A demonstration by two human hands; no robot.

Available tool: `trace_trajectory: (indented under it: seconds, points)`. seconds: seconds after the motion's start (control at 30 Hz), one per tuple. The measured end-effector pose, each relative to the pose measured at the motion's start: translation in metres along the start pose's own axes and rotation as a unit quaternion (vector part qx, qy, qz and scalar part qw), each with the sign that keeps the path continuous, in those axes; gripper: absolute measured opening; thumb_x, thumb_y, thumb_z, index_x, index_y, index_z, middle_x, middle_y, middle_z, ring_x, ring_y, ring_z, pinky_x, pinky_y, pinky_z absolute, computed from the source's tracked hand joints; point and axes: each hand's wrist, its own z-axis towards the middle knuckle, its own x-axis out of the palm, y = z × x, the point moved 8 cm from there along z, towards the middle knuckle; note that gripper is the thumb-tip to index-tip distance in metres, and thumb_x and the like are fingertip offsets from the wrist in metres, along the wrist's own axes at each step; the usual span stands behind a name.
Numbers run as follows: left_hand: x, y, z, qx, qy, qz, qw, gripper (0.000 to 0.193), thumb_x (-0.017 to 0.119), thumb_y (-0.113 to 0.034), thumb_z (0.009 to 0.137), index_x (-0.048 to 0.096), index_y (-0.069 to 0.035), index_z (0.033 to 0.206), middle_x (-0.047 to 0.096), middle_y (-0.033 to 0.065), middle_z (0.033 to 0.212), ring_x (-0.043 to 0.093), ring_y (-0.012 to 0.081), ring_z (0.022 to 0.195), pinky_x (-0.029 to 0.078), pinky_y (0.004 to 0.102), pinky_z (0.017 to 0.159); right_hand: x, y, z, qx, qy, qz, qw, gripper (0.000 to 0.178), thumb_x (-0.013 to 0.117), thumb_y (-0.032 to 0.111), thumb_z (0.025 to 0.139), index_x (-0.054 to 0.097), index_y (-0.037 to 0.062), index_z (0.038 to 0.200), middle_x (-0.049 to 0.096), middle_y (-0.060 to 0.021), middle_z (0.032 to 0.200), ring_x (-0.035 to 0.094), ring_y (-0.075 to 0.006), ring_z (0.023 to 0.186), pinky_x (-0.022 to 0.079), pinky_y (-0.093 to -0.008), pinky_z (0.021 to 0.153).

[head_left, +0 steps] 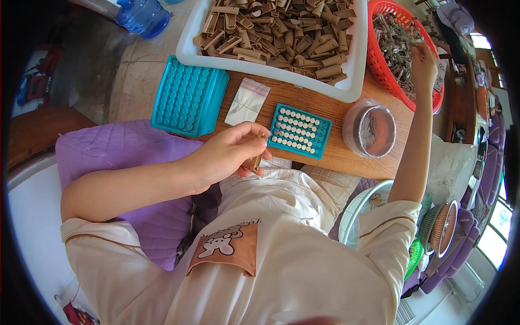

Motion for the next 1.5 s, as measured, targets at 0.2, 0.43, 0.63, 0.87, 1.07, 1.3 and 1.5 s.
trace_trajectory:
  seconds: [0.2, 0.43, 0.63, 0.87, 1.07, 1.3, 1.5]
  points:
    - [0.008, 0.003, 0.000, -0.010, 0.031, -0.047, 0.998, 0.025, 0.040, -0.022, 0.091, 0.042, -0.010, 0.113, 0.050, 0.0058, 0.095, 0.055, 0.0113, 0.081, 0.045, 0.0234, 0.070, -0.076, -0.020, -0.001, 0.133, -0.266, 0.055, 0.953, 0.021, 0.059, 0.021, 0.075, 0.061, 0.0048, 0.088, 0.059, -0.0092, 0.087, 0.055, -0.0218, 0.082, 0.043, -0.0313, 0.071]
    - [0.008, 0.007, -0.002, -0.003, 0.059, -0.098, 0.993, 0.021, 0.034, -0.013, 0.082, 0.047, -0.006, 0.098, 0.051, 0.0048, 0.081, 0.050, 0.0091, 0.065, 0.042, 0.0223, 0.061, -0.069, 0.004, -0.026, 0.243, -0.233, 0.514, 0.789, 0.016, 0.056, 0.008, 0.080, 0.052, 0.0014, 0.094, 0.058, -0.0069, 0.086, 0.054, -0.0182, 0.075, 0.043, -0.0272, 0.070]
    - [0.006, -0.001, -0.003, 0.029, 0.076, -0.179, 0.980, 0.019, 0.035, -0.018, 0.083, 0.049, -0.006, 0.086, 0.046, 0.0008, 0.067, 0.035, 0.0056, 0.049, 0.030, 0.0201, 0.049, -0.012, 0.078, -0.062, 0.203, 0.054, 0.784, 0.585, 0.006, 0.045, 0.007, 0.086, 0.048, 0.0034, 0.090, 0.057, -0.0072, 0.088, 0.054, -0.0159, 0.075, 0.045, -0.0292, 0.069]
    - [0.000, 0.000, 0.002, 0.034, 0.006, -0.098, 0.995, 0.013, 0.040, -0.016, 0.085, 0.049, -0.007, 0.086, 0.048, 0.0004, 0.071, 0.039, 0.0053, 0.052, 0.033, 0.0186, 0.049, 0.002, 0.174, -0.121, 0.283, 0.151, 0.839, 0.440, 0.011, 0.045, 0.011, 0.087, 0.047, 0.0030, 0.094, 0.055, -0.0081, 0.091, 0.055, -0.0186, 0.084, 0.047, -0.0311, 0.074]
    - [-0.014, -0.010, 0.001, 0.084, -0.062, -0.146, 0.984, 0.011, 0.042, -0.014, 0.083, 0.046, -0.008, 0.092, 0.053, 0.0024, 0.082, 0.040, 0.0058, 0.052, 0.033, 0.0181, 0.048, 0.003, 0.229, -0.162, 0.277, 0.239, 0.859, 0.358, 0.014, 0.050, 0.013, 0.084, 0.046, 0.0035, 0.093, 0.051, -0.0080, 0.088, 0.055, -0.0188, 0.083, 0.047, -0.0307, 0.073]
    - [-0.022, -0.035, -0.011, 0.166, -0.102, -0.074, 0.978, 0.045, 0.038, -0.044, 0.087, 0.048, -0.007, 0.111, 0.053, -0.0008, 0.082, 0.034, 0.0011, 0.050, 0.027, 0.0161, 0.044, 0.003, 0.251, -0.181, 0.264, 0.262, 0.848, 0.377, 0.014, 0.053, 0.013, 0.083, 0.049, 0.0025, 0.091, 0.053, -0.0085, 0.086, 0.053, -0.0142, 0.074, 0.043, -0.0247, 0.065]
    - [-0.009, -0.028, -0.005, 0.155, -0.042, 0.072, 0.984, 0.038, 0.051, -0.036, 0.084, 0.054, -0.004, 0.104, 0.053, -0.0042, 0.075, 0.035, -0.0011, 0.055, 0.029, 0.0144, 0.045, 0.010, 0.258, -0.190, 0.298, 0.277, 0.808, 0.426, 0.012, 0.053, 0.012, 0.083, 0.051, 0.0029, 0.091, 0.055, -0.0034, 0.082, 0.051, -0.0093, 0.071, 0.041, -0.0208, 0.062]
